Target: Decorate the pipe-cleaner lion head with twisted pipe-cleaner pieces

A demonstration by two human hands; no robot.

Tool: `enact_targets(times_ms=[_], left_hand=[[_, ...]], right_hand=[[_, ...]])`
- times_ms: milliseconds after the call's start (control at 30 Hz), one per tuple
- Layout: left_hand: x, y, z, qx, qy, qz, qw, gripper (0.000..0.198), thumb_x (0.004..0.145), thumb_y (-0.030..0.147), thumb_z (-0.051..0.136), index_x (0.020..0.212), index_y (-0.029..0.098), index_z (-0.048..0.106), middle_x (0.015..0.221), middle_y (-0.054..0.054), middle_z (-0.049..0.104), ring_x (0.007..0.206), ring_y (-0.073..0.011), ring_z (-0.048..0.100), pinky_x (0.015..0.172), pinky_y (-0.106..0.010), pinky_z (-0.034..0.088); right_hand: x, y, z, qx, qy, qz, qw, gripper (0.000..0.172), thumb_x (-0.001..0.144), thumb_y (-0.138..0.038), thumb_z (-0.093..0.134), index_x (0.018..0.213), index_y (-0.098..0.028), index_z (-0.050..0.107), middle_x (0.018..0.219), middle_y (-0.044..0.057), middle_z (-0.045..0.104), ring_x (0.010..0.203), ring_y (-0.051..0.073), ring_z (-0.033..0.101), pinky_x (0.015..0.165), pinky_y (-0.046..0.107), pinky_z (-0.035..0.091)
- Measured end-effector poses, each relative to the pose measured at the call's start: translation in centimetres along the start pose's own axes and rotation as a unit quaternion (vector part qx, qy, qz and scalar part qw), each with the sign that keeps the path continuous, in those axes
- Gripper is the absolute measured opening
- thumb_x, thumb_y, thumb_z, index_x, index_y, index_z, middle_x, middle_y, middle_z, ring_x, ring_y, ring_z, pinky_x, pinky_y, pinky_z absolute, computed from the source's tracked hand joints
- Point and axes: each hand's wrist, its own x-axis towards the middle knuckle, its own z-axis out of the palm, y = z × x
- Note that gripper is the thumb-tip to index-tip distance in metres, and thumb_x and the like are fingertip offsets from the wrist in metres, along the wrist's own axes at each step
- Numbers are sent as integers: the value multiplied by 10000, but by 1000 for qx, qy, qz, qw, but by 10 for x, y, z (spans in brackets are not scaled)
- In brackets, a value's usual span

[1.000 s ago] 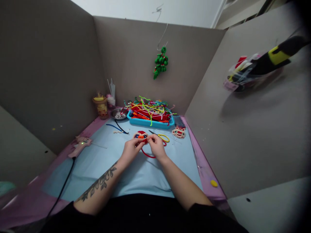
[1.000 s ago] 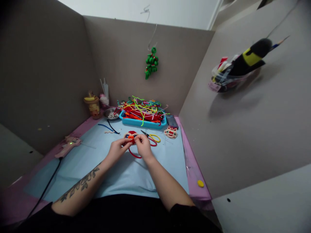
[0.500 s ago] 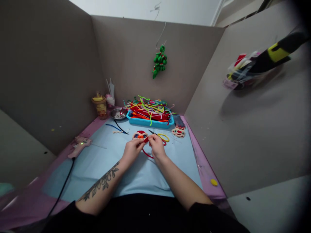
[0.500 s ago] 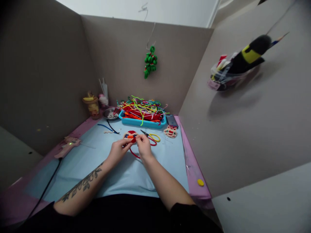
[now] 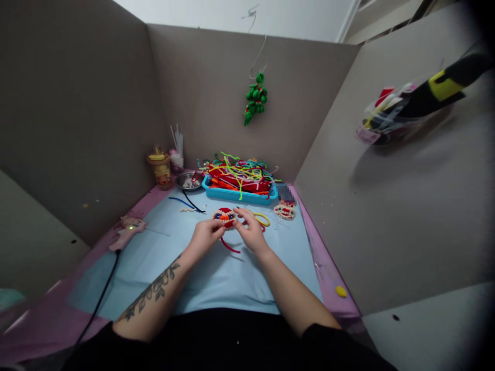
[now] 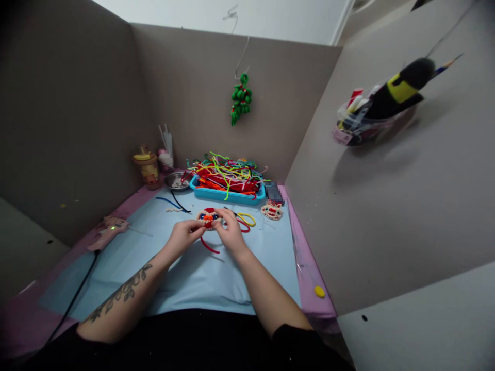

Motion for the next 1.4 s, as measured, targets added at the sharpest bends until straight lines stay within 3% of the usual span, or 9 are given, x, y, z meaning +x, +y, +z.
enact_targets(times_ms=[67, 133, 267, 400, 567, 867, 1067, 1233, 1400], left_hand=[[0, -1, -1, 54, -12, 51, 997, 196, 795, 145, 567, 880, 188, 738, 850, -51, 745, 753, -171, 668, 727, -247, 494], [0, -2, 0, 118, -32, 83, 989, 189, 816, 144, 556, 887, 192, 724, 906, -71, 731, 812, -184, 665, 766, -264, 496], [-3, 1, 4, 194, -59, 84, 976, 169, 829, 135, 555, 893, 187, 703, 920, -94, 703, 840, -205, 648, 770, -278, 497], [-4, 5, 2, 207, -72, 87, 972, 205, 823, 89, 546, 931, 182, 693, 950, -107, 690, 891, -229, 639, 784, -296, 489], [-3, 7, 1, 251, -81, 76, 962, 213, 863, 135, 517, 999, 165, 678, 964, -123, 688, 879, -234, 646, 760, -305, 490], [-2, 1, 4, 104, -25, 66, 992, 177, 871, 217, 523, 932, 184, 686, 956, -93, 708, 870, -211, 657, 784, -308, 494], [0, 3, 4, 58, 9, 69, 996, 158, 833, 221, 555, 900, 193, 695, 865, -63, 718, 786, -184, 653, 754, -282, 491], [-1, 8, 9, 25, 36, 30, 999, 156, 833, 251, 551, 842, 183, 691, 785, -33, 712, 646, -146, 613, 635, -243, 468], [-1, 8, 17, -54, 44, -17, 997, 166, 827, 280, 571, 836, 173, 697, 761, -26, 729, 630, -146, 630, 592, -236, 469]], right_hand=[[-1, -3, -5, -115, -63, -96, 987, 327, 806, -263, 643, 1133, -257, 660, 1151, 70, 643, 1087, 235, 525, 965, 409, 385], [-2, -3, -5, -189, -111, -137, 966, 333, 811, -208, 636, 1137, -268, 664, 1077, 64, 680, 1052, 241, 534, 971, 431, 377], [-5, 2, 3, -277, -125, -148, 941, 331, 838, -186, 602, 1154, -265, 662, 980, 72, 713, 988, 252, 560, 902, 429, 400], [-4, 6, 6, -288, -106, -138, 941, 252, 831, -203, 622, 1065, -238, 709, 933, 84, 724, 936, 253, 583, 863, 416, 413], [-2, 11, 4, -254, -101, -122, 954, 181, 817, -179, 630, 939, -253, 740, 865, 46, 734, 860, 228, 571, 830, 369, 437], [1, 5, 0, -171, -77, -69, 980, 129, 820, -182, 599, 836, -224, 720, 828, 40, 696, 849, 204, 577, 830, 351, 415], [3, -1, 2, -43, -28, 28, 998, 79, 754, -237, 639, 715, -211, 701, 747, 19, 665, 765, 181, 587, 745, 314, 440], [3, -1, 6, 130, 12, 135, 982, 98, 678, -277, 681, 661, -181, 677, 679, 8, 646, 673, 162, 578, 668, 288, 462], [3, -2, 11, 193, 53, 164, 966, 179, 656, -339, 690, 621, -175, 626, 592, -10, 609, 594, 135, 533, 616, 271, 452]])
